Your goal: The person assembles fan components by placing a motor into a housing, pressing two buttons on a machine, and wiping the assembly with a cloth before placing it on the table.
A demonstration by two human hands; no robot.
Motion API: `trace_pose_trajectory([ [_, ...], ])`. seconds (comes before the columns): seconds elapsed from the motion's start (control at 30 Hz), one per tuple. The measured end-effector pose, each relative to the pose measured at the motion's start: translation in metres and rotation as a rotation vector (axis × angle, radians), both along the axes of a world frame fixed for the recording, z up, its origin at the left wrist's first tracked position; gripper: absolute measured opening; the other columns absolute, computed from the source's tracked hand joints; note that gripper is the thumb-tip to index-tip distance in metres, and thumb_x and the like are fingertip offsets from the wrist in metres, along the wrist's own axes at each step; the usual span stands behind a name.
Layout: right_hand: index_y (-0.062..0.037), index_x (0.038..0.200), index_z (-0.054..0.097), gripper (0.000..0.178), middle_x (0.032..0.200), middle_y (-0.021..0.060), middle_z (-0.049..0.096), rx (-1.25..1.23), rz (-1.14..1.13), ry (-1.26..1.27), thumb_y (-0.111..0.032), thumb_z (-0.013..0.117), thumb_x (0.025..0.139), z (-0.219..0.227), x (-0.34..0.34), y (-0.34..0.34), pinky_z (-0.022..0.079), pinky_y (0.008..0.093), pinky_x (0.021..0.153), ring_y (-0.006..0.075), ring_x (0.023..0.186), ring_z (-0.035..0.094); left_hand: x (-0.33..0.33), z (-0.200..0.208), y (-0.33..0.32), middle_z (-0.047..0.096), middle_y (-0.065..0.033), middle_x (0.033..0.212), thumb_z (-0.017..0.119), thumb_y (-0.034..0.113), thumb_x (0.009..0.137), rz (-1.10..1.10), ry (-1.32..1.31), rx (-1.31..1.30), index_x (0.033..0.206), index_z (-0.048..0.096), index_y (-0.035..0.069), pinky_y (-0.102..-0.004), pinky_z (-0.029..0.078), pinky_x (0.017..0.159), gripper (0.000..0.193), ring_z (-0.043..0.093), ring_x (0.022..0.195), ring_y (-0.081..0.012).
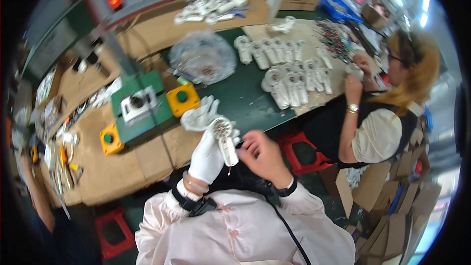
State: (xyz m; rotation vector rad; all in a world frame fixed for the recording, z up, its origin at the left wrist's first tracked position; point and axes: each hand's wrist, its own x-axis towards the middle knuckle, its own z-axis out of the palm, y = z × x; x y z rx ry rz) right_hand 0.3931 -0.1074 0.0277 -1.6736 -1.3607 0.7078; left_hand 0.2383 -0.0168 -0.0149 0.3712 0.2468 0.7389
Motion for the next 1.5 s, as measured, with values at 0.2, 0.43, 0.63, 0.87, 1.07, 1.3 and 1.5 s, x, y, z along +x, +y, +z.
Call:
trace_pose_trajectory([
  [0.2,-0.0010,0.111,0.059,0.022,0.079,0.0061,0.066,-0.122,-0.012,0.608,-0.016,0.062,0.095,-0.035,0.023,-0.005,0.049,0.0256,0.057,0.0093,0.061,0.061,0.049,-0.002,0.003,0.049,-0.0131,0.141,0.049,0.036,0.102,0.084,0.079,0.075,0.142,0.040,0.006,-0.0431,0.045,0.104,0.050,0.054,0.122,-0.0303],
  [0.43,-0.0009,0.101,0.062,0.012,0.073,0.0010,0.062,0.051,-0.231,0.285,-0.008,0.054,0.096,0.007,0.118,-0.006,0.048,0.0218,0.056,0.0059,0.061,0.061,0.087,0.022,0.008,0.048,-0.0185,0.140,0.053,0.034,0.101,0.112,0.388,0.464,0.147,0.034,0.003,-0.0396,0.043,0.103,0.059,0.054,0.121,-0.0274],
  [0.63,0.0012,0.086,0.063,0.019,0.066,0.0129,0.059,0.103,-0.406,-0.512,-0.015,0.053,0.089,0.096,0.268,0.062,0.045,0.0344,0.057,0.0182,0.059,0.057,0.069,0.011,0.026,0.058,-0.0181,0.127,0.055,0.024,0.101,0.140,0.686,0.799,0.144,0.040,0.001,-0.0343,0.048,0.095,0.051,0.062,0.102,-0.0212],
  [0.87,-0.0041,0.094,0.072,0.029,0.090,0.0232,0.068,-0.352,-0.340,-0.741,-0.024,0.054,0.083,0.070,0.407,0.177,0.052,0.0464,0.077,0.0420,0.087,0.066,0.066,0.000,0.028,0.066,-0.0172,0.112,0.056,0.019,0.100,0.085,0.706,0.773,0.136,0.049,0.001,-0.0313,0.054,0.079,0.041,0.067,0.085,-0.0205],
  [1.07,-0.0038,0.106,0.072,0.035,0.112,0.0212,0.068,-0.639,-0.439,-0.754,-0.022,0.055,0.082,0.023,0.461,0.227,0.053,0.0444,0.088,0.0387,0.103,0.066,0.075,0.001,0.034,0.068,-0.0179,0.106,0.056,0.019,0.100,0.136,0.758,0.913,0.129,0.054,0.004,-0.0323,0.056,0.073,0.033,0.068,0.078,-0.0218],
  [1.3,-0.0035,0.090,0.074,0.031,0.094,0.0215,0.070,-0.549,-0.538,-0.843,-0.029,0.057,0.082,-0.002,0.470,0.229,0.054,0.0457,0.080,0.0364,0.088,0.068,0.072,0.001,0.035,0.069,-0.0178,0.103,0.056,0.018,0.100,0.117,0.782,0.916,0.128,0.055,0.003,-0.0325,0.056,0.073,0.032,0.069,0.077,-0.0222],
  [1.5,-0.0077,0.109,0.072,0.032,0.114,0.0200,0.068,-0.469,-0.288,-0.773,-0.022,0.053,0.088,0.010,0.456,0.224,0.053,0.0438,0.087,0.0369,0.105,0.066,0.072,0.004,0.033,0.068,-0.0180,0.102,0.055,0.020,0.100,0.121,0.809,0.872,0.130,0.054,0.003,-0.0313,0.053,0.074,0.035,0.064,0.076,-0.0196],
])
